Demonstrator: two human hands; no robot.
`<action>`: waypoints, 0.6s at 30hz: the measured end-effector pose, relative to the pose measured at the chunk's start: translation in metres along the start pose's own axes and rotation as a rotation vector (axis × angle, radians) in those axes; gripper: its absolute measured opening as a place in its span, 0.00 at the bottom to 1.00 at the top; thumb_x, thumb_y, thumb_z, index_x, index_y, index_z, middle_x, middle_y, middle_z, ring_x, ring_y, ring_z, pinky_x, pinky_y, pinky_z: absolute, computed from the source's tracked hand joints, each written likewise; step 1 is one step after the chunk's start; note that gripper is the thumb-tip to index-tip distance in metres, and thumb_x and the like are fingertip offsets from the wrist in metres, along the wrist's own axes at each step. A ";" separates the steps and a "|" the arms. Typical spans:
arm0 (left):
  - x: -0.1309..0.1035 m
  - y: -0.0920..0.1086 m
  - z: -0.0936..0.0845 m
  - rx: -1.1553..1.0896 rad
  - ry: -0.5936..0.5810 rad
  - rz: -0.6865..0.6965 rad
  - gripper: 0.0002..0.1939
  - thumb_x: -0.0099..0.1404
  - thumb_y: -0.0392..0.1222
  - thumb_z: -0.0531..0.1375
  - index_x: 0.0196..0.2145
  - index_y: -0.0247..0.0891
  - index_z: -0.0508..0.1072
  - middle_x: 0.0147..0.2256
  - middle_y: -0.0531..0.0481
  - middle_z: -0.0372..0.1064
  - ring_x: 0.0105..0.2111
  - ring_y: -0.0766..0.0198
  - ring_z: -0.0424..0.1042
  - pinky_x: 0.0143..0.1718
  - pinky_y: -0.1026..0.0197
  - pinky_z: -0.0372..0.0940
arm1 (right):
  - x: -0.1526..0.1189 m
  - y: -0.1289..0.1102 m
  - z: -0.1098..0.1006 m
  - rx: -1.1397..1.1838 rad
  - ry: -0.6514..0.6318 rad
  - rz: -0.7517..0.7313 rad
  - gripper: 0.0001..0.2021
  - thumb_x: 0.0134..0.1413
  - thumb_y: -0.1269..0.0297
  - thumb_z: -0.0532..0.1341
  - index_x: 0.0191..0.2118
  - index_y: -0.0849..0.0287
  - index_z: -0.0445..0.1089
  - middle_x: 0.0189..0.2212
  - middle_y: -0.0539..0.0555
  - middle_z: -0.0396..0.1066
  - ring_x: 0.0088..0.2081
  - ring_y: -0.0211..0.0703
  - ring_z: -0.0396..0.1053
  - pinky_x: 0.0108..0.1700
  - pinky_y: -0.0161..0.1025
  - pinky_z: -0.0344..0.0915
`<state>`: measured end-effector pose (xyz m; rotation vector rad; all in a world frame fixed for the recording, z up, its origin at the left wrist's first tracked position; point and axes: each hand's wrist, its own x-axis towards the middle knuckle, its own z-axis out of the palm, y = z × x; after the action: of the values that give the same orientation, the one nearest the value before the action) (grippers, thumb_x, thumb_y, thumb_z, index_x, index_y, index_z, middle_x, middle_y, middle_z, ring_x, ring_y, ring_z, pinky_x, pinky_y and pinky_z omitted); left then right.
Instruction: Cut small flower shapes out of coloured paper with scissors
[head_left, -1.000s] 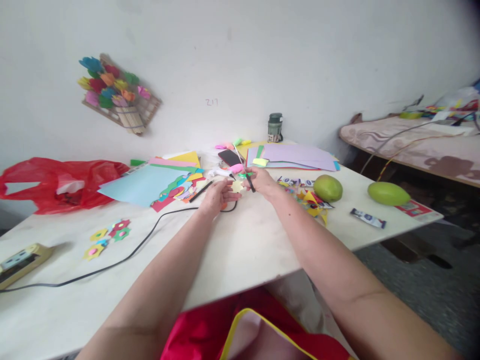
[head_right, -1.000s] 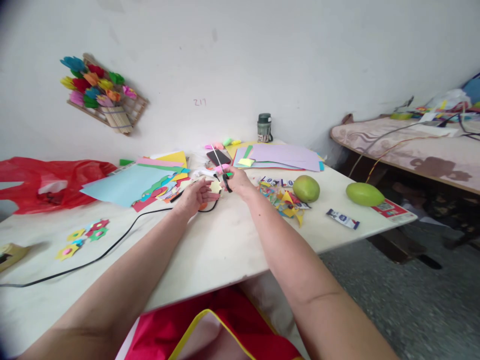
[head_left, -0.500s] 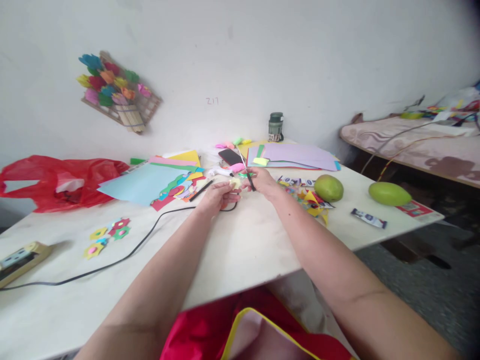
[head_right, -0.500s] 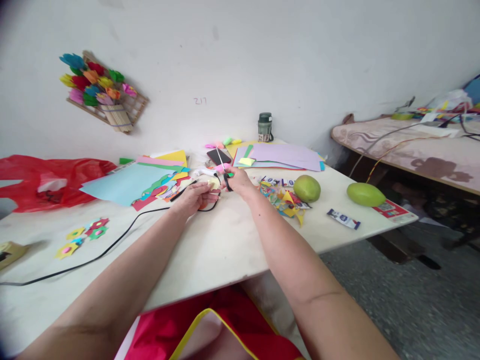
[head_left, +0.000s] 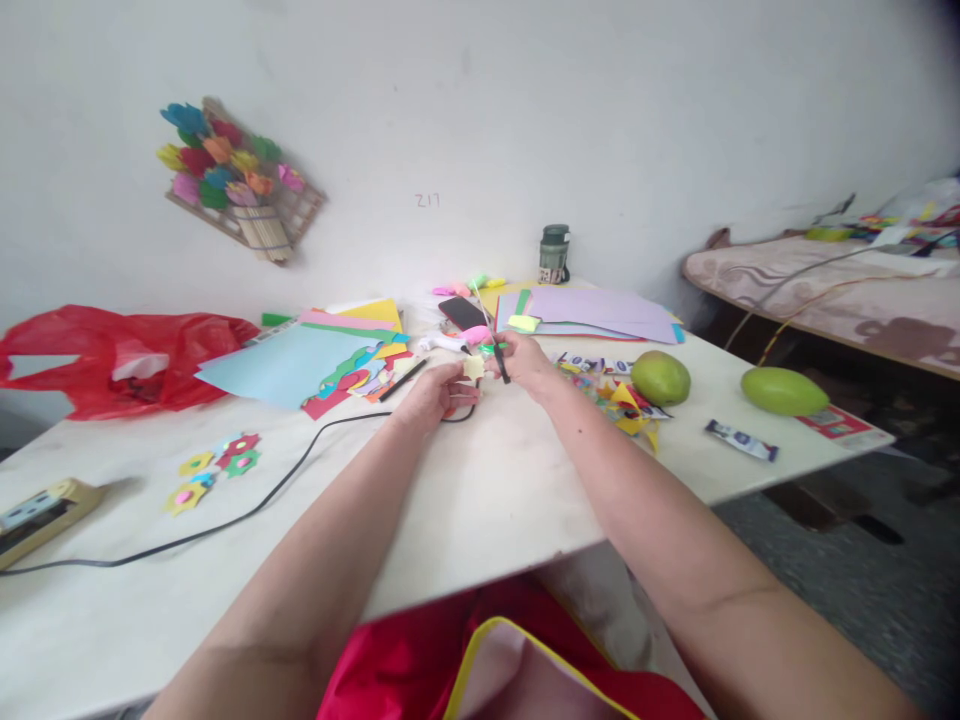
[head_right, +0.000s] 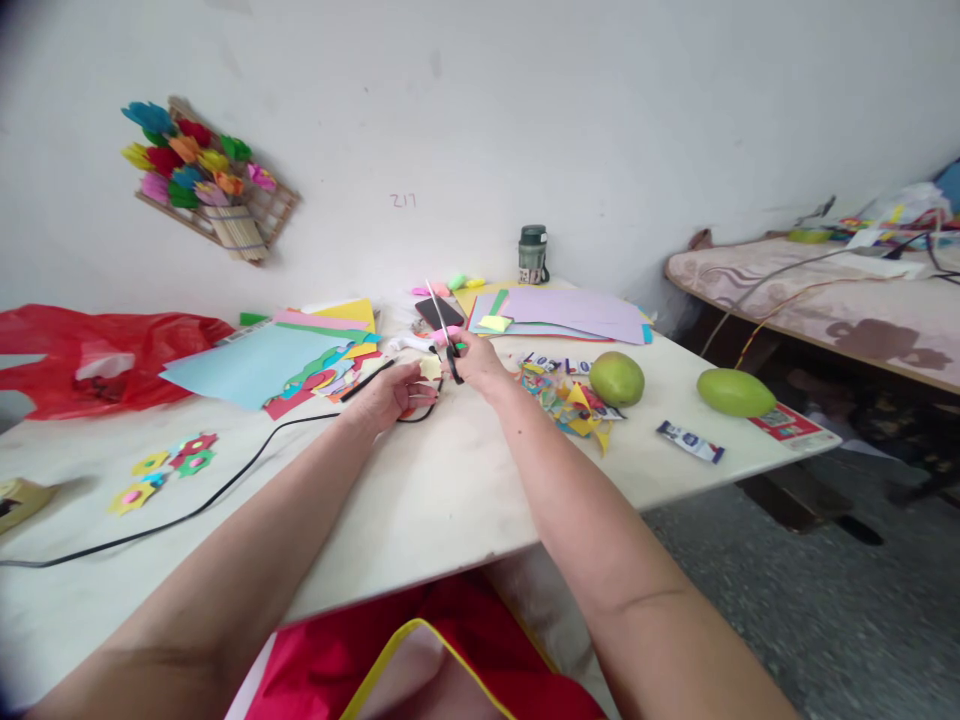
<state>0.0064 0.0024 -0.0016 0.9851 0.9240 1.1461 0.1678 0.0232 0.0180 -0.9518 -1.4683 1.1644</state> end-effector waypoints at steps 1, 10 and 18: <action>0.000 -0.001 0.000 0.003 0.004 0.004 0.10 0.52 0.39 0.63 0.31 0.31 0.71 0.28 0.47 0.71 0.23 0.63 0.73 0.29 0.58 0.71 | -0.001 -0.001 0.001 -0.014 -0.013 0.006 0.17 0.35 0.79 0.62 0.37 0.62 0.69 0.16 0.42 0.63 0.18 0.31 0.60 0.21 0.29 0.58; 0.004 -0.007 -0.010 0.032 -0.041 0.078 0.13 0.48 0.38 0.69 0.30 0.32 0.71 0.24 0.49 0.72 0.24 0.63 0.74 0.26 0.65 0.69 | -0.005 -0.007 -0.009 -0.229 -0.157 0.120 0.14 0.40 0.70 0.66 0.37 0.62 0.67 0.18 0.46 0.67 0.17 0.32 0.62 0.17 0.28 0.52; 0.004 -0.006 -0.010 -0.009 -0.016 0.116 0.14 0.46 0.35 0.70 0.25 0.32 0.67 0.25 0.49 0.73 0.24 0.65 0.75 0.27 0.67 0.69 | -0.003 -0.006 -0.036 -0.450 -0.471 0.186 0.11 0.46 0.58 0.63 0.30 0.61 0.66 0.21 0.51 0.71 0.18 0.32 0.63 0.16 0.29 0.48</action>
<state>-0.0006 0.0064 -0.0108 1.0502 0.8570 1.2374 0.2033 0.0253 0.0247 -1.1876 -2.1185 1.2756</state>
